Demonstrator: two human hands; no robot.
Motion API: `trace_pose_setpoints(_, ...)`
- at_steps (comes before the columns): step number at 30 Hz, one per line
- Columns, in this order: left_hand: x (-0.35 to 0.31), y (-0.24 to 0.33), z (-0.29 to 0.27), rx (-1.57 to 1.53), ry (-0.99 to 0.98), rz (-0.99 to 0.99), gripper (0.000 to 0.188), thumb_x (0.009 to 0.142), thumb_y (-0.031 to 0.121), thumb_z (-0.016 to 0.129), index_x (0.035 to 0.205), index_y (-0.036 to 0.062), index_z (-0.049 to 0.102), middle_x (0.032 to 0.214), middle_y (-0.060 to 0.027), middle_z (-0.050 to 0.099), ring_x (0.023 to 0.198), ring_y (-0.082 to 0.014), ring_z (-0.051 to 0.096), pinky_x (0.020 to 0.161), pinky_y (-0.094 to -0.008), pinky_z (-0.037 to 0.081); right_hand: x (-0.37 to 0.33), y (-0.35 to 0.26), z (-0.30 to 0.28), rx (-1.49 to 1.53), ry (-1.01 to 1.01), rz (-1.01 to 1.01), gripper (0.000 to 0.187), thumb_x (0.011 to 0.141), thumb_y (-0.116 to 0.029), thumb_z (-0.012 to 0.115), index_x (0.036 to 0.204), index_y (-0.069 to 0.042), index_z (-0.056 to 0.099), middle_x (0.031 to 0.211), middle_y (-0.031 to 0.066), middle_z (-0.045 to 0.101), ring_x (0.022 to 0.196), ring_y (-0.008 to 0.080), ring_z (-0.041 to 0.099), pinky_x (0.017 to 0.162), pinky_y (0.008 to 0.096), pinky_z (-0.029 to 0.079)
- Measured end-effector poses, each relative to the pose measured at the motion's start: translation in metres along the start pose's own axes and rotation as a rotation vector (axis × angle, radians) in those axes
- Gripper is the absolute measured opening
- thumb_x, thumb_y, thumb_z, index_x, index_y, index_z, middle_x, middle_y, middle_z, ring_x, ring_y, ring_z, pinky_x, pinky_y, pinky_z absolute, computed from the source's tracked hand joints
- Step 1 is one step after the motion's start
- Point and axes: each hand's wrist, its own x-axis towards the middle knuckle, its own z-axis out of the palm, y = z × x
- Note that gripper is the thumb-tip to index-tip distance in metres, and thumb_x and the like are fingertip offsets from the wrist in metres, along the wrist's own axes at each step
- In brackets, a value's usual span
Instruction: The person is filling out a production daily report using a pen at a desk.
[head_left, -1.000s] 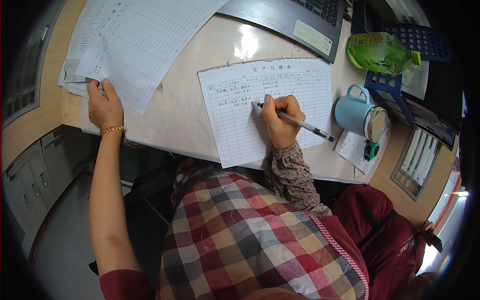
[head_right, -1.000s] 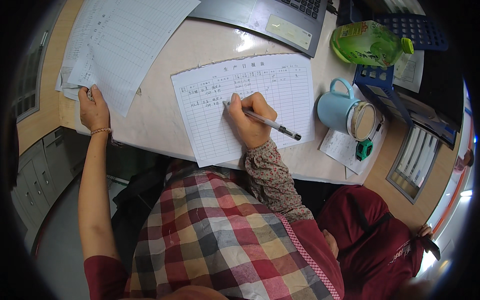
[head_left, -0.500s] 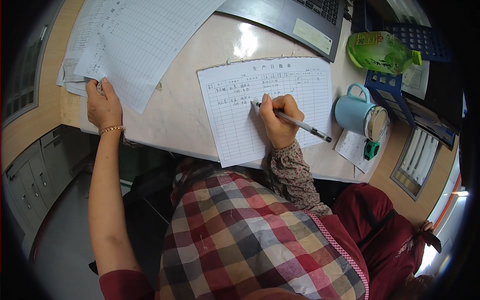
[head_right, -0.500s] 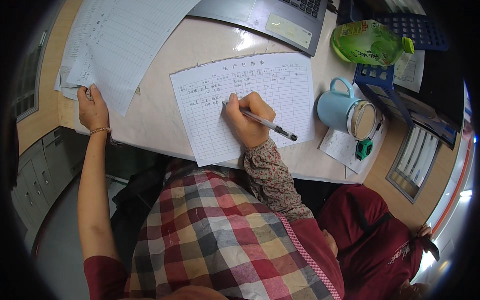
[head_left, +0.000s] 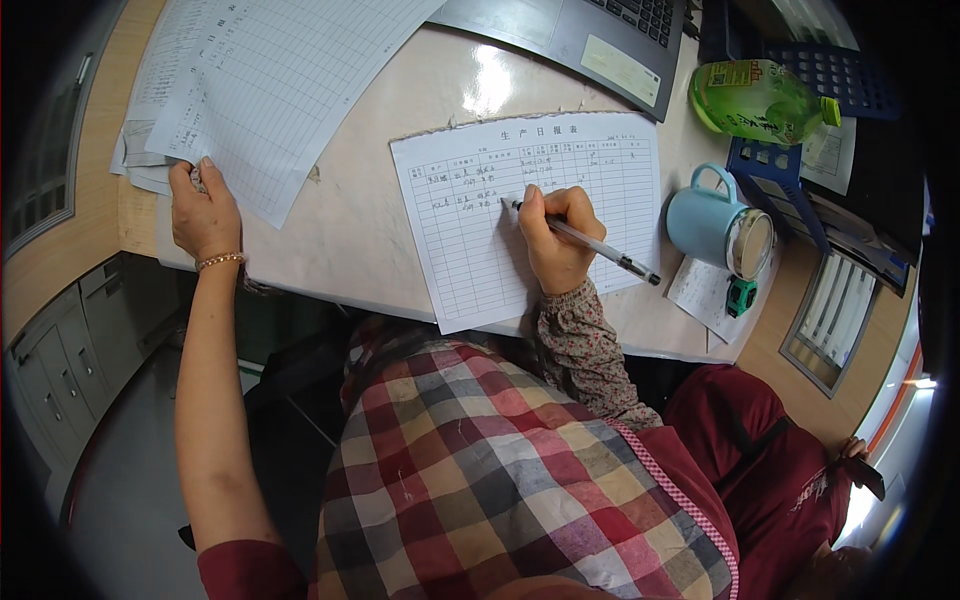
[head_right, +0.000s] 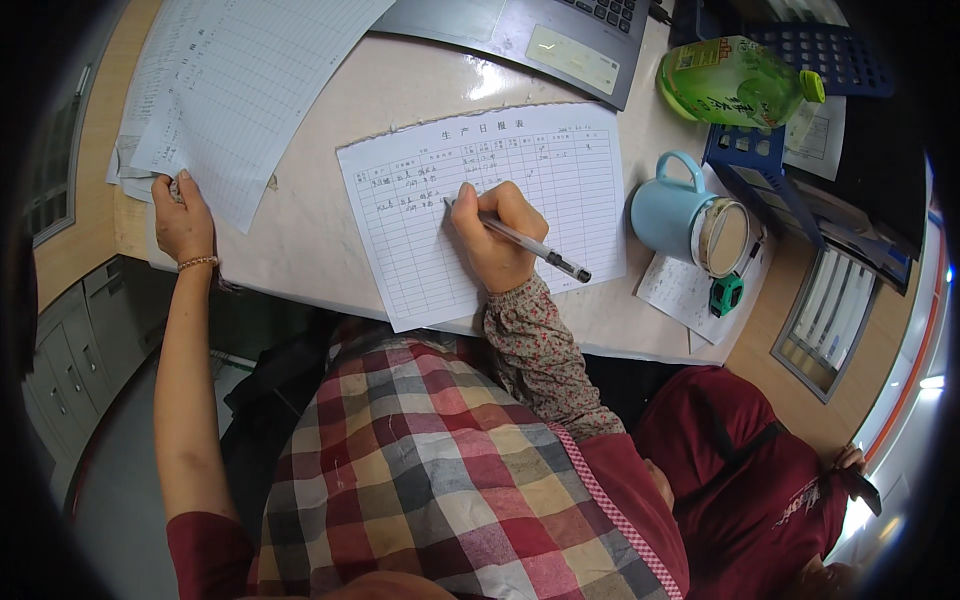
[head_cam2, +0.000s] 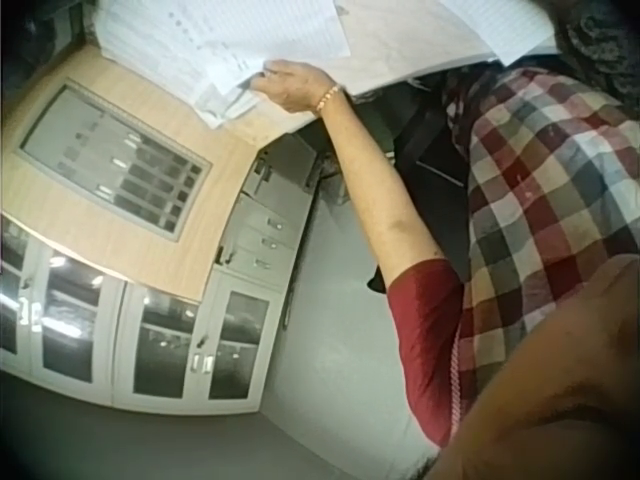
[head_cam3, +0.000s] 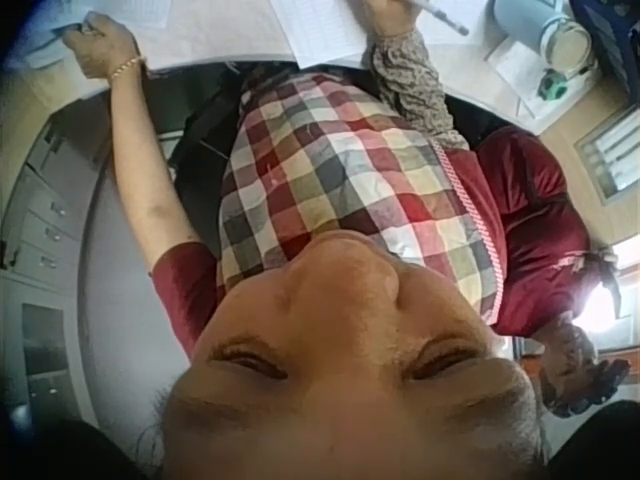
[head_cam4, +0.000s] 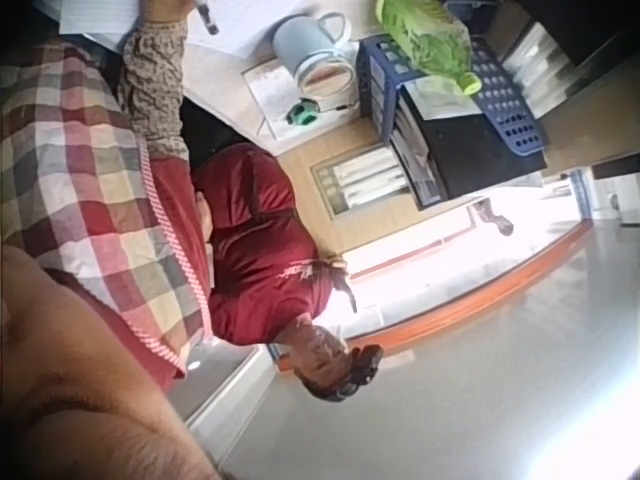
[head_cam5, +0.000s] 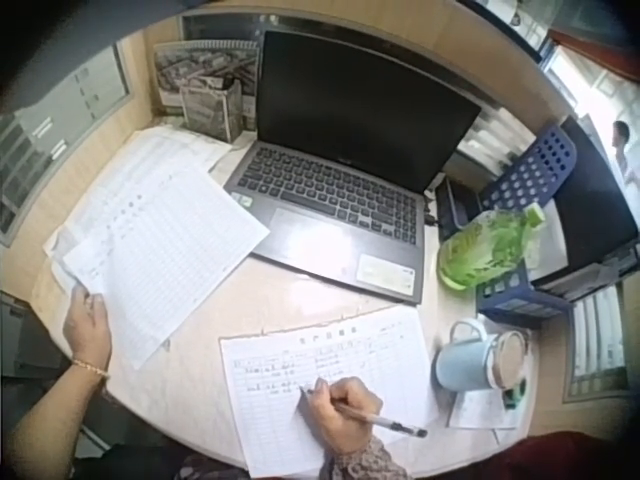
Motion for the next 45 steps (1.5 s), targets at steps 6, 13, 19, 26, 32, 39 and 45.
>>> trace_pose_setpoints(6, 0.0, 0.0, -0.0011, 0.007, -0.017, -0.016, 0.029, 0.086, 0.036, 0.05, 0.099, 0.01, 0.052, 0.082, -0.0144, 0.064, 0.075, -0.0349, 0.061, 0.061, -0.0444, 0.045, 0.0005, -0.0011, -0.0011, 0.0, -0.014, 0.013, 0.028, 0.076, -0.006, 0.066, 0.058, -0.004, 0.044, 0.047, 0.0015, 0.046, 0.042, 0.0049, 0.041, 0.039, 0.0208, 0.032)
trace_pose_setpoints(13, 0.0001, -0.0004, -0.0002, 0.009, -0.024, -0.014, 0.029, 0.086, 0.035, 0.05, 0.1, 0.0102, 0.052, 0.082, -0.0147, 0.064, 0.075, -0.0352, 0.061, 0.062, -0.0443, 0.045, -0.0001, -0.0002, -0.0017, 0.005, -0.014, 0.031, 0.029, 0.075, -0.005, 0.066, 0.057, -0.004, 0.043, 0.047, 0.0013, 0.045, 0.042, 0.0047, 0.04, 0.039, 0.0208, 0.032)
trace_pose_setpoints(19, 0.0003, -0.0036, 0.0022, -0.01, -0.006, 0.0, 0.029, 0.086, 0.036, 0.05, 0.1, 0.01, 0.052, 0.082, -0.015, 0.064, 0.075, -0.0354, 0.061, 0.062, -0.0447, 0.045, -0.0021, 0.0035, -0.001, 0.018, 0.019, -0.011, 0.028, 0.076, -0.006, 0.066, 0.058, -0.004, 0.044, 0.047, 0.0014, 0.046, 0.042, 0.005, 0.041, 0.039, 0.021, 0.032)
trace_pose_setpoints(26, 0.0003, -0.0024, 0.0019, 0.01, 0.003, 0.006, 0.029, 0.086, 0.036, 0.05, 0.1, 0.0102, 0.053, 0.082, -0.0149, 0.064, 0.074, -0.0355, 0.061, 0.061, -0.0451, 0.045, -0.0021, 0.0032, -0.0007, 0.006, 0.037, 0.027, 0.027, 0.076, -0.006, 0.066, 0.059, -0.004, 0.045, 0.047, 0.0009, 0.046, 0.043, 0.0045, 0.04, 0.04, 0.0207, 0.032)
trace_pose_setpoints(32, 0.0009, -0.0052, 0.0034, 0.005, 0.011, 0.004, 0.029, 0.085, 0.036, 0.05, 0.098, 0.0102, 0.053, 0.08, -0.0146, 0.064, 0.073, -0.0354, 0.061, 0.06, -0.0452, 0.045, -0.0015, 0.0047, -0.001, 0.03, 0.021, 0.026, 0.028, 0.076, -0.006, 0.066, 0.058, -0.004, 0.045, 0.047, 0.0011, 0.046, 0.043, 0.0046, 0.041, 0.04, 0.0206, 0.032)
trace_pose_setpoints(39, 0.0006, -0.0025, 0.0018, 0.027, -0.004, -0.011, 0.029, 0.085, 0.036, 0.051, 0.098, 0.0098, 0.053, 0.08, -0.0147, 0.064, 0.073, -0.0352, 0.061, 0.06, -0.0447, 0.045, -0.002, 0.0029, -0.0025, 0.014, 0.009, 0.029, 0.028, 0.075, -0.005, 0.066, 0.058, -0.004, 0.044, 0.047, 0.0015, 0.046, 0.043, 0.0049, 0.041, 0.04, 0.0209, 0.032)
trace_pose_setpoints(45, 0.0004, -0.0013, 0.0005, 0.022, -0.001, -0.001, 0.03, 0.085, 0.036, 0.051, 0.099, 0.0092, 0.052, 0.081, -0.0154, 0.064, 0.073, -0.0355, 0.061, 0.061, -0.0448, 0.045, -0.0023, 0.0044, -0.0015, 0.02, 0.031, 0.036, 0.028, 0.076, -0.006, 0.066, 0.058, -0.004, 0.044, 0.047, 0.0014, 0.046, 0.042, 0.0049, 0.04, 0.039, 0.0212, 0.032)
